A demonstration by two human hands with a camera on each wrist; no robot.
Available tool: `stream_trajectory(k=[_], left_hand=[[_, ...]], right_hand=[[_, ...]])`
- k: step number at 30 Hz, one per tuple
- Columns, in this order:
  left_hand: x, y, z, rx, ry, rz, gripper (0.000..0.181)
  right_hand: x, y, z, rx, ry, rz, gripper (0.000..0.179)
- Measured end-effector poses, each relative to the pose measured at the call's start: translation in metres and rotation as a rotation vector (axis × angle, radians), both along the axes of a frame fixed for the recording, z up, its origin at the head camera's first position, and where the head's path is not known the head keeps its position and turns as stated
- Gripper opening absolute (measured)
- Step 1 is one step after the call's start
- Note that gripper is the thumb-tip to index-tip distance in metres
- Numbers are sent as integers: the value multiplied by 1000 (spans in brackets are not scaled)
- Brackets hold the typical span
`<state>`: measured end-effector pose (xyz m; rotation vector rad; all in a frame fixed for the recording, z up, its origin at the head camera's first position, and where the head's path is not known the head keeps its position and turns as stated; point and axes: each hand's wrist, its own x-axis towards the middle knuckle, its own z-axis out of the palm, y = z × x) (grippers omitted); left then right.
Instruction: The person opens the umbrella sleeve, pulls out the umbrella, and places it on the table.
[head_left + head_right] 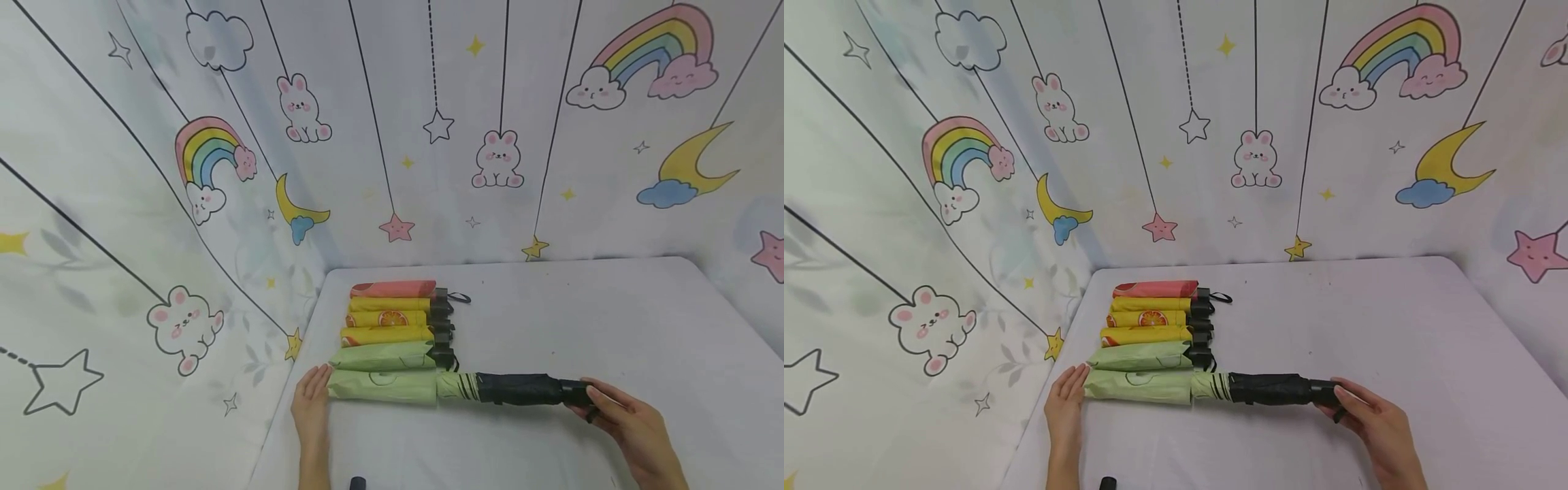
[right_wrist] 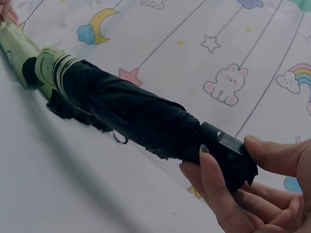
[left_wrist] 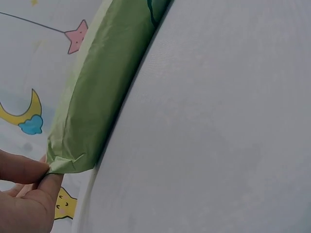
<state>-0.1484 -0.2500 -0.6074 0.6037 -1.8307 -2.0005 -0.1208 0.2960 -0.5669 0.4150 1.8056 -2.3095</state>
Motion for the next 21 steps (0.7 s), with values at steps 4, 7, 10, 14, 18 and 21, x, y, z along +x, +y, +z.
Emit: stream_trajectory(k=[4, 7, 10, 14, 18, 21], left_hand=[[1, 1, 2, -4, 5, -2, 53], [1, 1, 2, 5, 6, -4, 53], [2, 2, 4, 11, 5, -1, 54], [2, 2, 5, 14, 6, -1, 54], [2, 0, 1, 19, 8, -9, 53], [2, 0, 2, 23, 4, -14, 53]], right_hand=[[2, 5, -3, -2, 19, 7, 22], [3, 8, -5, -18, 35, 11, 23], [2, 12, -8, -31, 24, 10, 21], [1, 18, -13, -43, 0, 2, 21], [1, 23, -16, -49, -38, -8, 18], [0, 27, -17, -54, -91, -17, 14]])
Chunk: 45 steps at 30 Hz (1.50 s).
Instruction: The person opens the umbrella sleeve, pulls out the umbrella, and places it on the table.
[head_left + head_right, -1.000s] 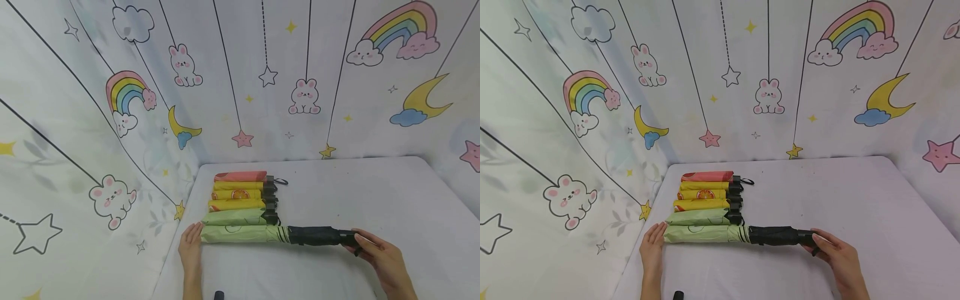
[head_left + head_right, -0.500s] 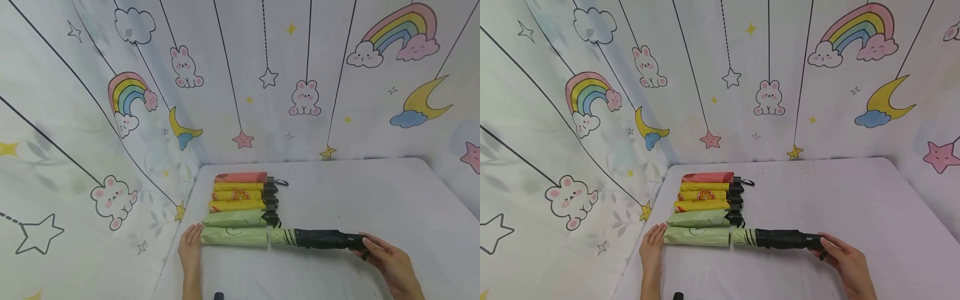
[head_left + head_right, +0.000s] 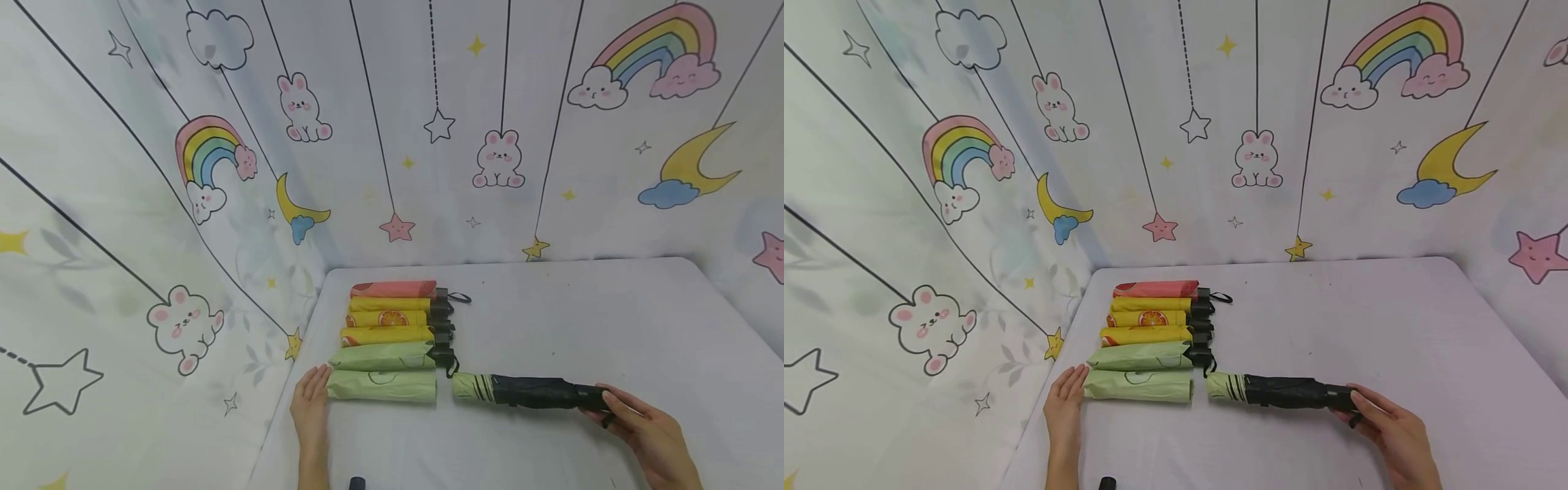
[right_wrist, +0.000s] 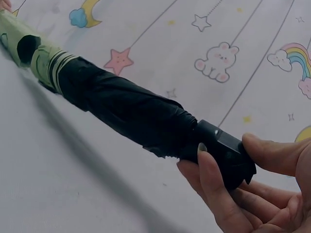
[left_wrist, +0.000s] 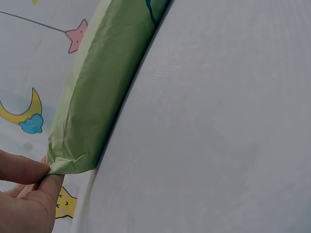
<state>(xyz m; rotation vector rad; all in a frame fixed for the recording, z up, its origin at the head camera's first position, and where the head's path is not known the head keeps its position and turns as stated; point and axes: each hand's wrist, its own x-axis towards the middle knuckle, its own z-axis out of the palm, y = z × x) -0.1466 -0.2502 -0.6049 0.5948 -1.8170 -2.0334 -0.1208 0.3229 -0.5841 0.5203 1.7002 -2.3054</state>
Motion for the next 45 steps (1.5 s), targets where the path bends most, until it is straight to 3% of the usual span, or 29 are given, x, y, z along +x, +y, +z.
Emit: stream_trajectory(k=[7, 10, 15, 17, 22, 26, 32, 40, 43, 45], left_hand=[[7, 5, 20, -7, 8, -6, 51], [8, 6, 23, -5, 12, -14, 52], [5, 5, 14, 16, 3, -13, 53], [3, 3, 7, 12, 0, -8, 53], [-1, 0, -4, -3, 2, 3, 53], [-1, 0, -4, -18, 2, 9, 52], [-2, 0, -2, -34, -3, 22, 53], [1, -3, -5, -7, 7, 20, 53], [2, -4, -6, -7, 4, 16, 52], [2, -4, -5, -22, -6, 20, 50]], right_hand=[[-3, 6, -6, 23, -26, 14, 12], [-3, 7, -9, 29, -35, 23, 11], [-4, 8, -15, 41, -56, 40, 12], [-4, 8, -17, 99, -59, 55, 18], [-7, 5, -18, 293, -61, 100, 54], [-10, 5, -18, 355, -62, 113, 72], [-10, 6, -20, 328, -78, 62, 70], [-6, 5, -19, 353, -56, 87, 62], [-6, 4, -17, 435, -65, 77, 64], [-8, 3, -14, 572, -77, 70, 70]])
